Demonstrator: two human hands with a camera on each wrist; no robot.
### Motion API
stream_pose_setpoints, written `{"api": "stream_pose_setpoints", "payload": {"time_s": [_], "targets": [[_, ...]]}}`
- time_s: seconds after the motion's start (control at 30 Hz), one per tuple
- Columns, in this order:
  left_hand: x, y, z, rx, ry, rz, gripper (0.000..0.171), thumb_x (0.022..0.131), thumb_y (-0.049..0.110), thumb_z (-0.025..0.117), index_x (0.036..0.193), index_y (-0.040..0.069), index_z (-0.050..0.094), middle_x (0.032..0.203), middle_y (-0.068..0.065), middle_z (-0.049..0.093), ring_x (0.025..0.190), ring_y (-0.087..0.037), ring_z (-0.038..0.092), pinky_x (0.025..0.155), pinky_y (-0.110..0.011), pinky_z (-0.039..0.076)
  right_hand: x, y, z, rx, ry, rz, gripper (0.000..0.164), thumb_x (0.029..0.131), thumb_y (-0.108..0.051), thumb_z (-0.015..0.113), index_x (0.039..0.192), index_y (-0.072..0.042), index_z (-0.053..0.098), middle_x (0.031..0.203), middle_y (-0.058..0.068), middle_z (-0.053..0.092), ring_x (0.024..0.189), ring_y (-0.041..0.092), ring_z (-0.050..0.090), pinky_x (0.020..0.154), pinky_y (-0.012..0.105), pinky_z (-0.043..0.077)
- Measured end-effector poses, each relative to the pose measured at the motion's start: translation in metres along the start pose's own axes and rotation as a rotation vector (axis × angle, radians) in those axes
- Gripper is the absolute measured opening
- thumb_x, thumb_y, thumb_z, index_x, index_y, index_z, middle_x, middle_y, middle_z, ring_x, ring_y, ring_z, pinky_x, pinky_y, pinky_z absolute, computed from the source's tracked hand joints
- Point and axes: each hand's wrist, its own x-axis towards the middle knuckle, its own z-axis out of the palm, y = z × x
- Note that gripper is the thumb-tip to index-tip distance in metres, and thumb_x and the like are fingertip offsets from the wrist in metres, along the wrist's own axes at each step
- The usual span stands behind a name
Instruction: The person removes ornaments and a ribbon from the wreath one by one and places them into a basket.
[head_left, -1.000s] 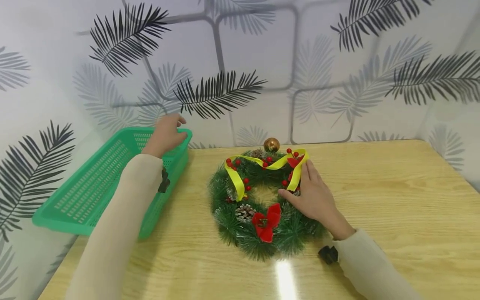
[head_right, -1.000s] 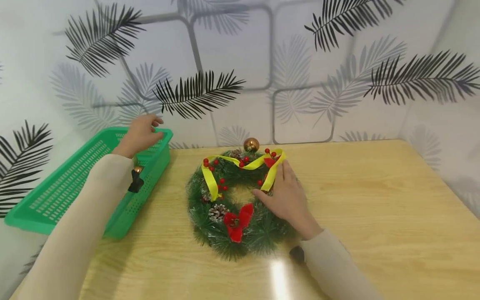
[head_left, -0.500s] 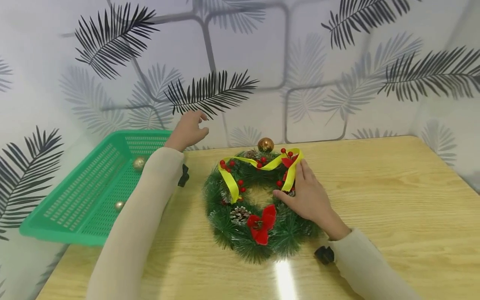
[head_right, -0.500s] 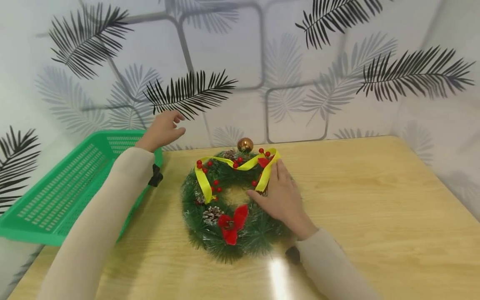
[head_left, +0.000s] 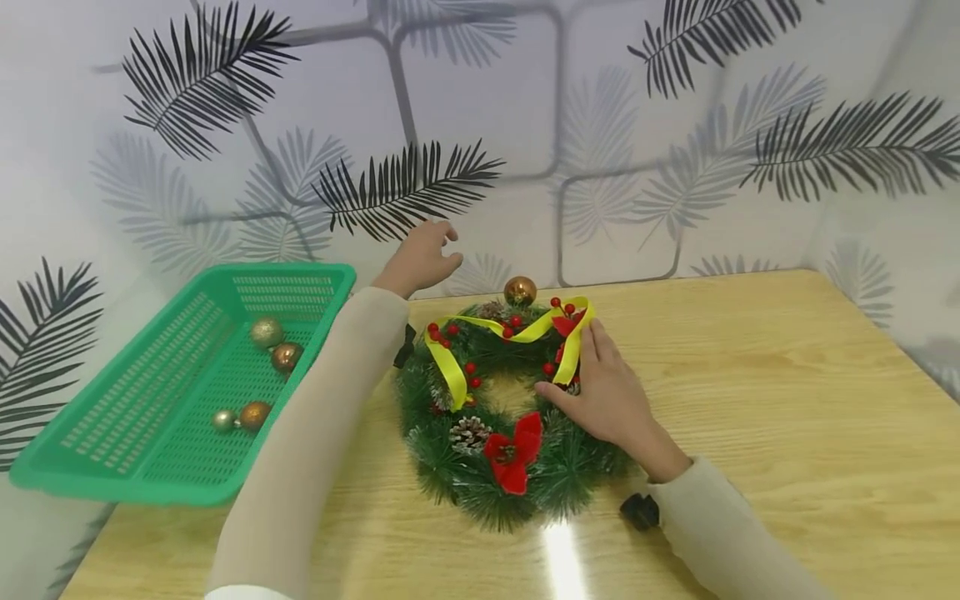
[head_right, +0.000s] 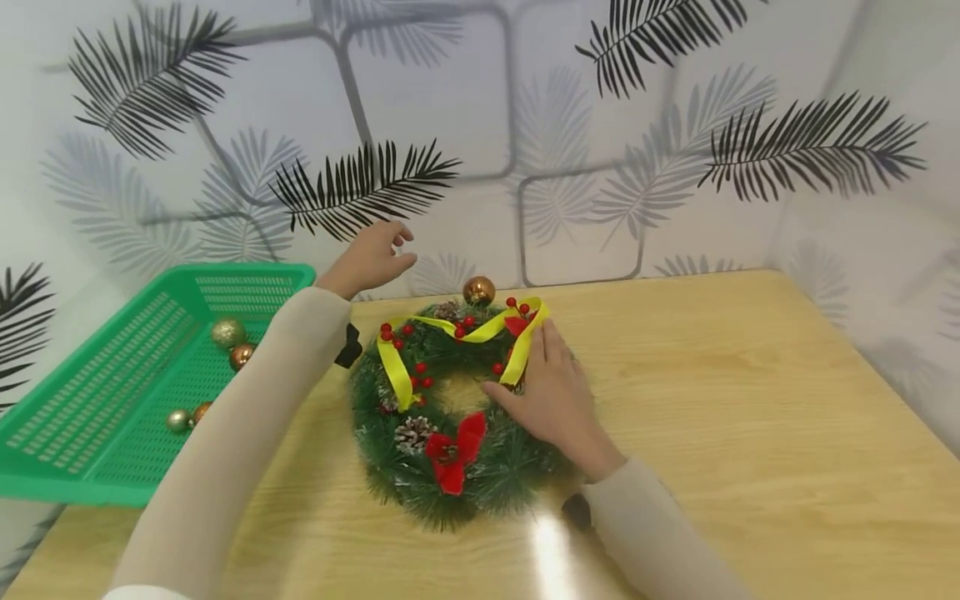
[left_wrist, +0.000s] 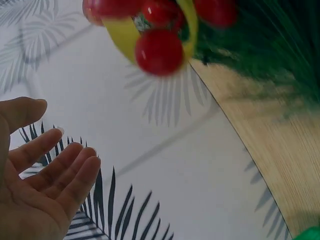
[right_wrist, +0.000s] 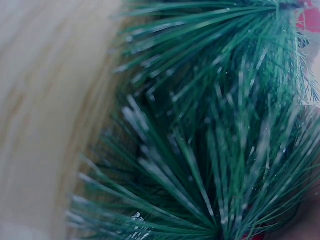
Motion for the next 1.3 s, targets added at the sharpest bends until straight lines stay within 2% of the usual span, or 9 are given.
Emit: {"api": "stream_pose_setpoints", "payload": {"time_s": [0.33, 0.57, 0.77, 0.87, 0.97, 1.13, 1.3], "targets": [[0.022, 0.032, 0.031, 0.012, -0.086, 0.027, 0.042, 0.098, 0.023, 0.048, 0.134, 0.0, 0.048, 0.127, -0.02, 0.053, 0.109, -0.03, 0.053, 0.094, -0.043, 0.045, 0.0, 0.002, 0.001, -0.013, -0.002, 0.008, 0.102, 0.087, -0.056, 0.059, 0.147, 0.012, 0.011, 0.156, 0.028, 0.008, 0.143, 0.044, 0.017, 0.11, 0.056, 0.03], [0.034, 0.043, 0.053, 0.021, -0.166, 0.034, 0.047, 0.099, 0.026, 0.047, 0.139, 0.002, 0.044, 0.138, -0.019, 0.049, 0.128, -0.032, 0.045, 0.107, -0.045, 0.038, -0.002, 0.002, 0.004, -0.016, 0.013, 0.009, 0.103, 0.086, -0.057, 0.059, 0.147, 0.012, 0.012, 0.156, 0.028, 0.009, 0.142, 0.043, 0.019, 0.11, 0.056, 0.031], [0.04, 0.049, 0.068, 0.039, -0.189, 0.033, 0.048, 0.099, 0.025, 0.046, 0.141, 0.003, 0.042, 0.141, -0.016, 0.049, 0.128, -0.03, 0.048, 0.108, -0.042, 0.038, -0.002, 0.001, 0.002, -0.017, 0.0, 0.014, 0.102, 0.087, -0.057, 0.058, 0.148, 0.011, 0.011, 0.156, 0.027, 0.009, 0.143, 0.042, 0.017, 0.111, 0.056, 0.029], [0.041, 0.053, 0.071, 0.023, -0.196, 0.041, 0.047, 0.099, 0.023, 0.047, 0.141, 0.003, 0.042, 0.138, -0.016, 0.052, 0.12, -0.028, 0.054, 0.103, -0.041, 0.043, -0.001, 0.001, 0.0, -0.025, 0.003, 0.018, 0.103, 0.087, -0.057, 0.058, 0.148, 0.011, 0.011, 0.157, 0.027, 0.008, 0.143, 0.042, 0.017, 0.111, 0.056, 0.029], [0.039, 0.054, 0.073, 0.053, -0.205, 0.056, 0.044, 0.098, 0.02, 0.047, 0.138, 0.002, 0.045, 0.133, -0.016, 0.056, 0.113, -0.028, 0.058, 0.1, -0.04, 0.045, 0.0, 0.0, -0.001, -0.026, -0.005, 0.023, 0.103, 0.087, -0.058, 0.058, 0.148, 0.01, 0.01, 0.157, 0.027, 0.008, 0.143, 0.042, 0.016, 0.112, 0.055, 0.028], [0.036, 0.051, 0.075, 0.101, -0.187, 0.097, 0.039, 0.096, 0.015, 0.045, 0.131, -0.001, 0.051, 0.128, -0.018, 0.059, 0.112, -0.03, 0.058, 0.1, -0.039, 0.046, -0.001, 0.0, -0.001, -0.017, -0.017, 0.032, 0.103, 0.087, -0.057, 0.058, 0.148, 0.01, 0.009, 0.157, 0.026, 0.006, 0.144, 0.042, 0.015, 0.112, 0.055, 0.027], [0.034, 0.05, 0.073, 0.078, -0.164, 0.1, 0.037, 0.096, 0.013, 0.043, 0.129, -0.002, 0.053, 0.126, -0.02, 0.058, 0.111, -0.032, 0.056, 0.099, -0.04, 0.046, -0.001, -0.001, 0.0, -0.01, -0.009, 0.029, 0.103, 0.087, -0.056, 0.058, 0.148, 0.01, 0.009, 0.157, 0.027, 0.007, 0.143, 0.042, 0.016, 0.112, 0.055, 0.028]]}}
